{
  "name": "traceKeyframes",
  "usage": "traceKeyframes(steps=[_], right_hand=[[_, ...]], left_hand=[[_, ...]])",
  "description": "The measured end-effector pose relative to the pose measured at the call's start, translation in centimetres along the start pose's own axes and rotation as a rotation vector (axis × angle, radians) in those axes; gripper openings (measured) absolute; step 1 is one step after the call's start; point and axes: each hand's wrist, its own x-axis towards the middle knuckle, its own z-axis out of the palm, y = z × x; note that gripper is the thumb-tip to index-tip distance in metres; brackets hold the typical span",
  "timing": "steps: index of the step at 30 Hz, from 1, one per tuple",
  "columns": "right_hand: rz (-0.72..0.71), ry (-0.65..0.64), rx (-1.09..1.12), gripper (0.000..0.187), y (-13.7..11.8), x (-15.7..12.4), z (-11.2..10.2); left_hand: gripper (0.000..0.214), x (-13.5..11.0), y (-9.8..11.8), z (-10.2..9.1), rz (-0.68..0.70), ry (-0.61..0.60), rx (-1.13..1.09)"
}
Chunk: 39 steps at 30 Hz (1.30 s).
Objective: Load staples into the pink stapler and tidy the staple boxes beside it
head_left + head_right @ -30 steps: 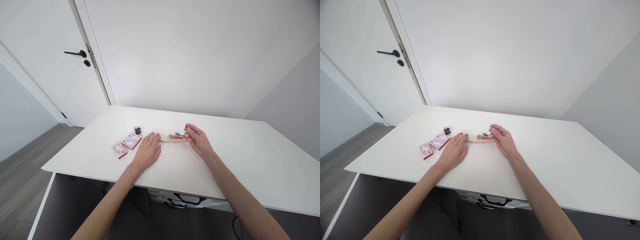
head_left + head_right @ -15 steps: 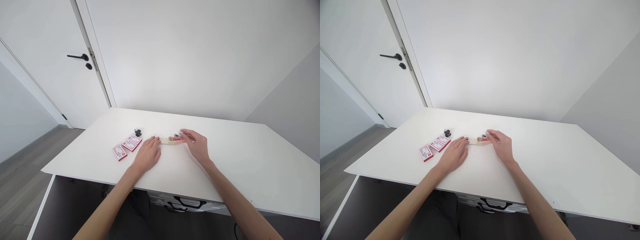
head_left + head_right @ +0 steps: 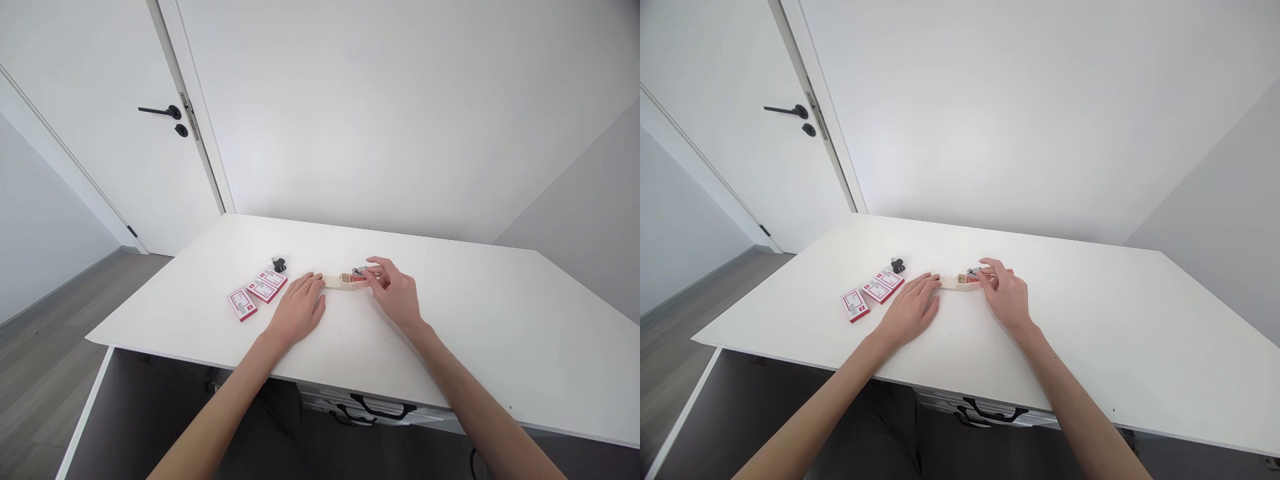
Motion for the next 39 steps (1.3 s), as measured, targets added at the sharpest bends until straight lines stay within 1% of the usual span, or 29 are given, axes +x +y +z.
traceKeyframes(steps=[6, 13, 18, 20, 28, 35, 39], right_hand=[[0.013, -0.021, 0.0, 0.025, 0.36, -0.04, 0.14], [-0.032, -0.026, -0.053, 0.028, 0.56, -0.16, 0.53], [0.036, -0.059, -0.017, 0.031, 0.54, -0.22, 0.51], [0.039, -0.065, -0.024, 0.031, 0.56, -0.21, 0.46], [-0.072, -0.043, -0.025, 0.035, 0.22, -0.09, 0.38], [-0.098, 0.005, -0.076, 0.037, 0.2, -0.16, 0.47], [-0.08, 0.034, -0.117, 0.038, 0.24, -0.28, 0.5]], left_hand=[[0.033, 0.01, 0.11, -0.05, 0.003, 0.002, 0.005], [0.032, 0.03, 0.11, -0.01, 0.008, 0.02, -0.008], [0.032, 0.07, 0.2, -0.1, 0.003, 0.004, 0.005], [0.032, 0.09, 0.24, -0.15, 0.002, -0.004, 0.01], [0.031, 0.12, 0.35, -0.32, 0.004, -0.003, 0.006], [0.031, 0.15, 0.34, -0.28, 0.002, -0.017, 0.011], [0.031, 0.17, 0.38, -0.32, -0.005, -0.023, 0.006]])
